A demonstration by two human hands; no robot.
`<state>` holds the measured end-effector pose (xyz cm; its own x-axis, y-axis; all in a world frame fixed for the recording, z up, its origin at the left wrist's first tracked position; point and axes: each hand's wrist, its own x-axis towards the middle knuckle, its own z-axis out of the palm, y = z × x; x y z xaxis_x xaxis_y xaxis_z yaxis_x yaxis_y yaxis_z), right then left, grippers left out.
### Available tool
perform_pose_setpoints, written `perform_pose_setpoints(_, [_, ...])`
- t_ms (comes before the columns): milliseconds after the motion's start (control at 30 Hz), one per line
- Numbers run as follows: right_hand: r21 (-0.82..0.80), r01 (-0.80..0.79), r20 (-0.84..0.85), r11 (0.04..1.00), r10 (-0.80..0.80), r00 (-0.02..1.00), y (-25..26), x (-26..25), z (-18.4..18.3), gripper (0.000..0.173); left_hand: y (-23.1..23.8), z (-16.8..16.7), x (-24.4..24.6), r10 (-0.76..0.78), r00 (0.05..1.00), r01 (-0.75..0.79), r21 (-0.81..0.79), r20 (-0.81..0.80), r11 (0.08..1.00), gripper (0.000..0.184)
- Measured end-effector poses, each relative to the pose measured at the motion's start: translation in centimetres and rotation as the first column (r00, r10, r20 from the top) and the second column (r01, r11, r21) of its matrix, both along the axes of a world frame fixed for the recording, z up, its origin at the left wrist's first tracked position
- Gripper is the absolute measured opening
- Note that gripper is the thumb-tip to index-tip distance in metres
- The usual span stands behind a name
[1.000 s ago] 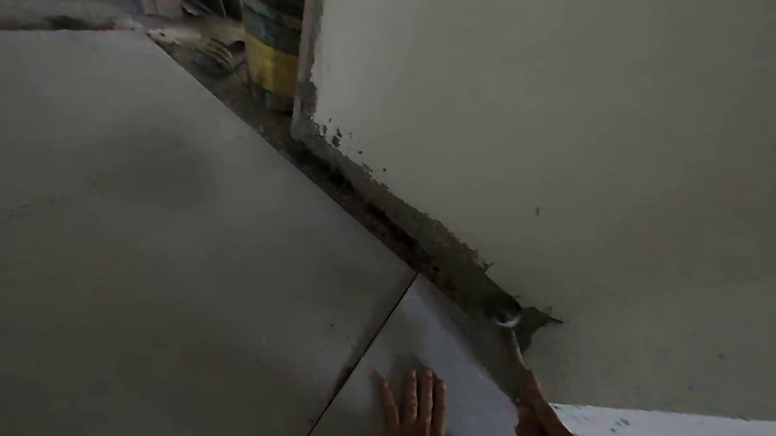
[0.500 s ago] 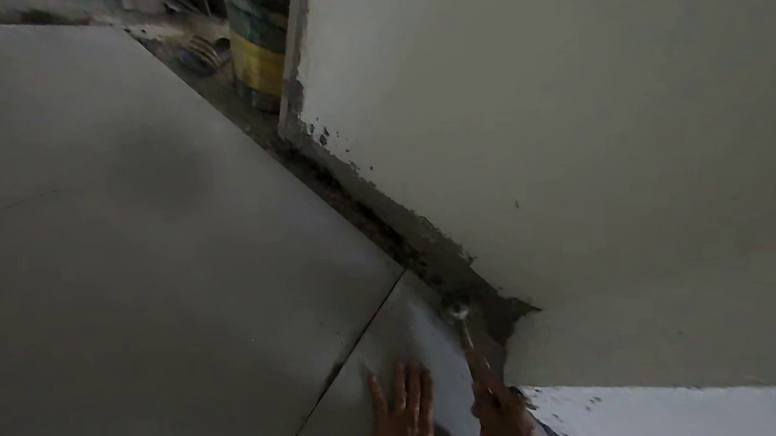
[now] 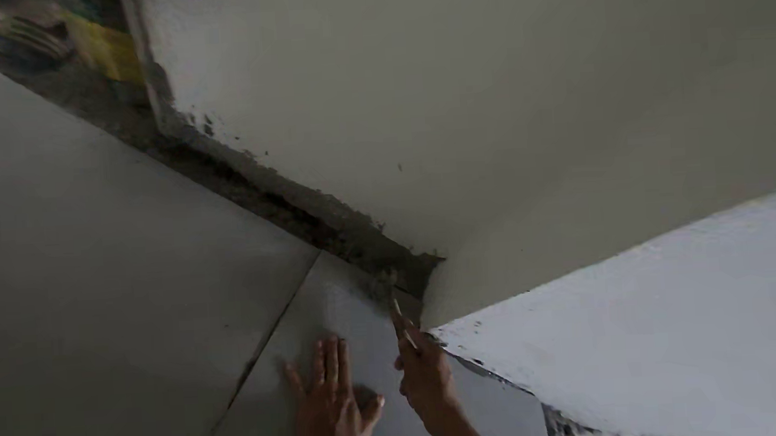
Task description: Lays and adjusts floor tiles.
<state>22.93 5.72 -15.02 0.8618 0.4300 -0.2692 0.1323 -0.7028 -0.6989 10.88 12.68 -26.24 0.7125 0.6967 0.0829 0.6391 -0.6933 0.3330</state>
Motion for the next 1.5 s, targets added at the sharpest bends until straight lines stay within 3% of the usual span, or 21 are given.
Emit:
perform_pose_setpoints(67, [0.022, -0.039, 0.139, 0.999, 0.035, 0.99, -1.0, -0.4, -1.0, 0.049, -0.1, -0.2, 0.1, 0.005, 1.0, -0.005, 0.035, -0.008, 0.999, 0.124])
perform_pose_setpoints(167, [-0.021, -0.053, -0.012, 0.998, 0.053, 0.999, -1.6, 0.0, -1.4, 0.049, -0.2, -0.4, -0.1, -0.009, 1.0, 0.011, 0.056, -0.025, 0.998, 0.125])
perform_pose_setpoints(500, [-0.025, -0.035, 0.054, 0.999, 0.037, 0.998, -2.9, -0.5, -1.1, 0.05, 0.0, 0.1, 0.0, -0.027, 0.994, 0.031, 0.033, -0.107, 0.999, 0.127])
perform_pose_setpoints(600, [-0.029, -0.043, -0.026, 0.999, 0.042, 0.999, -3.2, 0.0, -0.5, 0.05, 0.0, 0.2, 0.0, -0.041, 0.996, 0.043, 0.013, -0.082, 0.999, 0.127])
perform_pose_setpoints(800, [-0.057, -0.054, -0.026, 0.997, 0.053, 0.998, -4.5, -0.4, -0.6, 0.05, 0.5, -0.1, 0.0, -0.053, 0.995, 0.054, 0.016, -0.083, 0.998, 0.129])
perform_pose_setpoints(900, [-0.009, -0.067, 0.076, 0.998, 0.068, 0.995, -4.6, -0.7, -0.6, 0.051, 0.7, -0.7, 0.1, -0.049, 0.997, 0.05, 0.015, -0.056, 0.999, 0.129])
perform_pose_setpoints(967, [-0.051, -0.088, -0.007, 0.995, 0.088, 0.996, -4.8, -0.1, -0.7, 0.052, 0.5, -0.5, -0.1, -0.068, 0.995, 0.069, 0.0, -0.078, 0.998, 0.13])
perform_pose_setpoints(1233, [0.125, 0.024, -0.025, 0.992, -0.022, 0.999, -3.8, 0.6, -2.2, 0.049, 0.8, -0.7, -0.3, -0.067, 0.996, 0.07, 0.063, -0.05, 0.996, 0.128])
perform_pose_setpoints(1400, [0.128, 0.029, -0.103, 0.991, -0.016, 0.995, -3.9, 1.0, -1.8, 0.05, 0.3, 0.0, -0.2, -0.051, 0.995, 0.056, 0.045, -0.088, 0.997, 0.127])
perform_pose_setpoints(1500, [0.191, 0.029, -0.04, 0.981, -0.021, 0.999, -4.0, 0.3, -1.7, 0.05, 0.5, -0.1, -0.2, -0.037, 0.995, 0.043, 0.058, -0.097, 0.997, 0.125])
